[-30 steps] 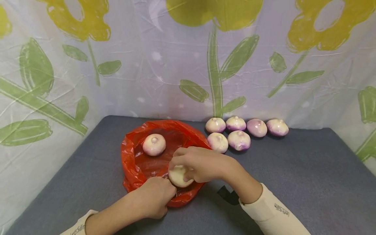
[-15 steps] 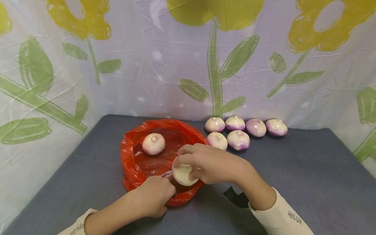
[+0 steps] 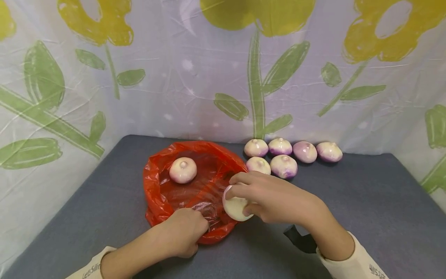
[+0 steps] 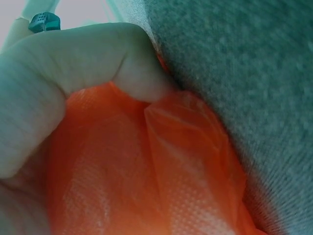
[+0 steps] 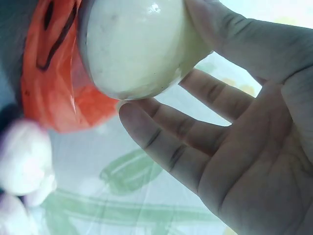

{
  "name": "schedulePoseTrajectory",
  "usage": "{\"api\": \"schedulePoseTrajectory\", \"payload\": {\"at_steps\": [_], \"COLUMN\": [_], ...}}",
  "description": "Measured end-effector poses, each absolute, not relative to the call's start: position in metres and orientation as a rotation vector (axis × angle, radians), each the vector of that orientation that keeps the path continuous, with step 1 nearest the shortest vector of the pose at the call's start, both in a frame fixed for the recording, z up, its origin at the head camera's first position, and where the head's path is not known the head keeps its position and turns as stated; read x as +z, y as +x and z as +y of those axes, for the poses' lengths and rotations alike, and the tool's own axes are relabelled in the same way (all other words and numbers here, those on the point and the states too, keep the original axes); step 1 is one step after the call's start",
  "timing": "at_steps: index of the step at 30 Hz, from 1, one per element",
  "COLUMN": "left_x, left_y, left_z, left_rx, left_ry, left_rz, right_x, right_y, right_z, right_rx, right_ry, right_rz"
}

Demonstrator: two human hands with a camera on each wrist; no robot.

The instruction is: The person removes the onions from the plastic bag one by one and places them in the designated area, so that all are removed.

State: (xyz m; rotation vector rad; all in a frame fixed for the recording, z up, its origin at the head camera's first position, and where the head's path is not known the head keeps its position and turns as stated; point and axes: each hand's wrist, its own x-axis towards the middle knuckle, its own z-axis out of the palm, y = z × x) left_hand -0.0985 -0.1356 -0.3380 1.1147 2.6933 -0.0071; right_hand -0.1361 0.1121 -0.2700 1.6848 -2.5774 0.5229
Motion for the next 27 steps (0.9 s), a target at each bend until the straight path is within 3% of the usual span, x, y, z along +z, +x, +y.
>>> {"api": "schedulePoseTrajectory", "payload": {"at_steps": [14, 27], "left_x": [-0.338, -0.340], "left_y": [-0.099, -0.100], "left_z": [-0.135, -0.136], "left_rx": [-0.019, 0.020], "left_ry": [1.078, 1.091], "left_rz": [2.666, 2.679], "right_x": [-0.275, -0.275], "right_y": [-0.140, -0.164], "right_z": [0.159, 0.200], "right_rx": [0.541, 0.584], "right_ry": [1.549, 1.441], "right_rz": [-2.689, -2.625]}}
